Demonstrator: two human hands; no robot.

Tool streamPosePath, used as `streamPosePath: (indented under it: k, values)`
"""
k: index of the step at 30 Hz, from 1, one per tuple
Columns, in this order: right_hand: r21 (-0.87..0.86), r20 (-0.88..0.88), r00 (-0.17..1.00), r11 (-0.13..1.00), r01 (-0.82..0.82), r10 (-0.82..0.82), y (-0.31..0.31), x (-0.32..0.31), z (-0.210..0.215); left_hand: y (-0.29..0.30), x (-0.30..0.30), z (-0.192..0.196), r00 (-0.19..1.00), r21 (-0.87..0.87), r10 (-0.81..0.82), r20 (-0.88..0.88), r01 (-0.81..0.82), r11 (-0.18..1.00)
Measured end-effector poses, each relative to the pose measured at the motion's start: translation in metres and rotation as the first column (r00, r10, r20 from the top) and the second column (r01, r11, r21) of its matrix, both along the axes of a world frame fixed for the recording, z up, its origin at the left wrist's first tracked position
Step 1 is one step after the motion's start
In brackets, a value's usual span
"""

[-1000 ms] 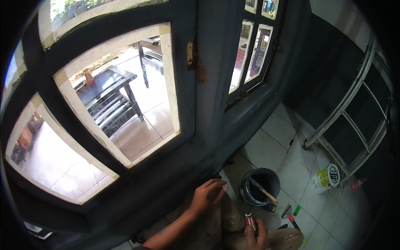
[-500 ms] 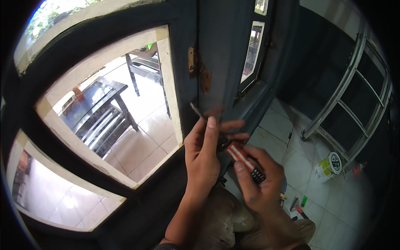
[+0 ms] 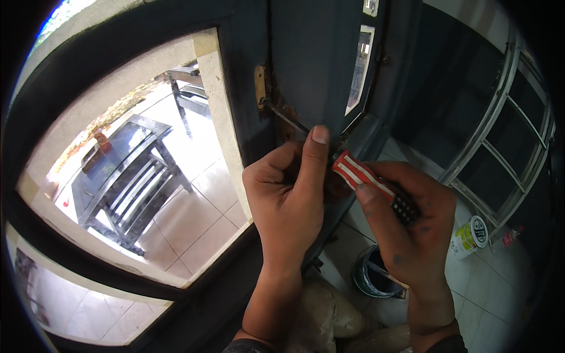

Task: The person uses a screwdriver to loosen and remove screws from a door hinge, then uses pliers to pull out the hinge pin. The person works on the hinge area of a dark-colored door with glass panels.

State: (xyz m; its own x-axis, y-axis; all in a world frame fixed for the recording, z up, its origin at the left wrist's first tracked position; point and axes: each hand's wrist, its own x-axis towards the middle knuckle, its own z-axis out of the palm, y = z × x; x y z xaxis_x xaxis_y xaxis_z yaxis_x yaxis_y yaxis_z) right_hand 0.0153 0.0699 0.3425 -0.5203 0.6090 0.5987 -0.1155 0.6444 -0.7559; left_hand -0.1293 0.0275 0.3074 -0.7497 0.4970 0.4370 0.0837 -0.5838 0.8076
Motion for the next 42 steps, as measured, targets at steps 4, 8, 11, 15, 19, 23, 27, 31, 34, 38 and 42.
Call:
streamPosePath:
  k: [4, 8, 11, 15, 19, 23, 27, 31, 34, 38, 42]
  values:
    - [0.04, 0.008, 1.0, 0.999, 0.008, -0.009, 0.002, -0.005, 0.001, 0.003, -0.001, 0.004, 0.998, 0.057, -0.054, 0.045, 0.051, 0.997]
    - [0.078, 0.029, 0.999, 0.996, 0.032, -0.035, 0.005, -0.007, 0.002, 0.007, -0.005, 0.002, 0.996, 0.088, -0.074, 0.052, 0.069, 0.994]
    - [0.163, 0.046, 0.996, 0.985, 0.063, -0.071, 0.009, -0.006, 0.0, 0.007, -0.004, 0.001, 0.997, 0.08, -0.056, 0.044, 0.052, 0.995]
    - [0.222, 0.018, 0.993, 0.969, 0.11, -0.117, 0.007, -0.006, -0.001, 0.007, -0.001, 0.001, 0.991, 0.116, -0.107, 0.078, 0.097, 0.989]
    - [0.217, 0.007, 0.995, 0.972, 0.093, -0.097, 0.009, -0.008, -0.002, 0.009, -0.004, -0.001, 0.993, 0.128, -0.096, 0.07, 0.087, 0.988]
    - [0.201, 0.027, 0.994, 0.974, 0.102, -0.109, 0.008, -0.007, 0.0, 0.01, -0.005, -0.002, 0.998, 0.124, -0.062, 0.034, 0.057, 0.991]
    - [0.271, 0.006, 0.991, 0.955, 0.124, -0.13, 0.011, -0.007, -0.004, 0.011, -0.004, -0.002, 0.995, 0.151, -0.079, 0.058, 0.07, 0.986]
    - [0.328, 0.012, 0.989, 0.935, 0.135, -0.147, 0.012, -0.005, -0.006, 0.012, -0.004, -0.002, 0.995, 0.158, -0.078, 0.061, 0.067, 0.985]
    - [0.472, 0.013, 0.981, 0.865, 0.167, -0.196, 0.012, -0.004, -0.001, 0.013, -0.003, -0.003, 0.992, 0.178, -0.091, 0.082, 0.075, 0.981]
    - [0.486, 0.04, 0.981, 0.862, 0.148, -0.191, 0.001, -0.005, 0.013, 0.011, -0.003, -0.001, 0.985, 0.203, -0.121, 0.12, 0.095, 0.975]
    - [0.317, 0.084, 0.988, 0.943, 0.097, -0.13, -0.005, -0.002, 0.025, 0.012, -0.004, 0.0, 0.975, 0.219, -0.166, 0.149, 0.132, 0.967]
